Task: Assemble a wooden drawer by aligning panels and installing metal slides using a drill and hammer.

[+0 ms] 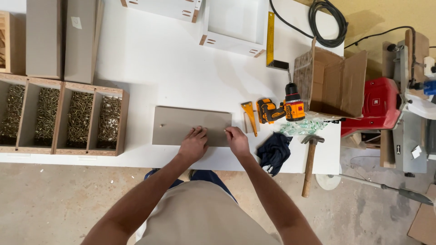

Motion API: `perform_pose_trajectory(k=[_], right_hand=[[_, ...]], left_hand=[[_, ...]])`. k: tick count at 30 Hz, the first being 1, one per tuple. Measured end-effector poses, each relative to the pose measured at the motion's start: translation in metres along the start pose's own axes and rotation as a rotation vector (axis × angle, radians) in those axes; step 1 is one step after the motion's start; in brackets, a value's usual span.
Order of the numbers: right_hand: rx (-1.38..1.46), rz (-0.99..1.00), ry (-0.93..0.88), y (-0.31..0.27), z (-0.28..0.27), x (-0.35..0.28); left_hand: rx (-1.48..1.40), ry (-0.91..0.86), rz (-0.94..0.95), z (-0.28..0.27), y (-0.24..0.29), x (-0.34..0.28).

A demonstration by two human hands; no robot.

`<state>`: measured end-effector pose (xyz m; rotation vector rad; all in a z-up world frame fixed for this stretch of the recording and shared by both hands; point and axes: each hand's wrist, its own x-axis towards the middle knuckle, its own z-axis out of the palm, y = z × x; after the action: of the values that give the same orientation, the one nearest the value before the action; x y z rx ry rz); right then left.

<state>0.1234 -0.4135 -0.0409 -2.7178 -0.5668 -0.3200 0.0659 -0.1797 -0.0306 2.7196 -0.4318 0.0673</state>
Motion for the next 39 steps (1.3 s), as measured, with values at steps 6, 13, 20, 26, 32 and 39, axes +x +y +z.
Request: perform_pose_trajectory(k=[6,13,20,26,32,39], right_hand=[[0.244,0.148,-0.138,-0.019,-0.025,0.010],[0.136,-0.017,-0.244,-0.011,-0.018,0.010],[0.044,-0.017,-0.067,0.004,-0.012,0.004],[-0.101,-0.114,-0.173,0.010,-0.001,0.006],[-0.277,-0.194,-0.328,-0.004,-0.009,0.020],[-0.323,-0.209,-0.446,-0.005,0.004,0.029]], left_hand=[[-0.043,-0.027,-0.008,0.015,-0.006,0.000],[-0.003,0.001,0.014,0.018,-0.005,0.001],[-0.031,-0.047,-0.020,0.021,-0.005,0.000],[-0.027,-0.058,-0.035,0.028,-0.005,0.000],[-0.031,-0.130,-0.051,0.018,-0.003,0.001],[-0.022,-0.176,-0.066,0.019,-0.003,0.001]])
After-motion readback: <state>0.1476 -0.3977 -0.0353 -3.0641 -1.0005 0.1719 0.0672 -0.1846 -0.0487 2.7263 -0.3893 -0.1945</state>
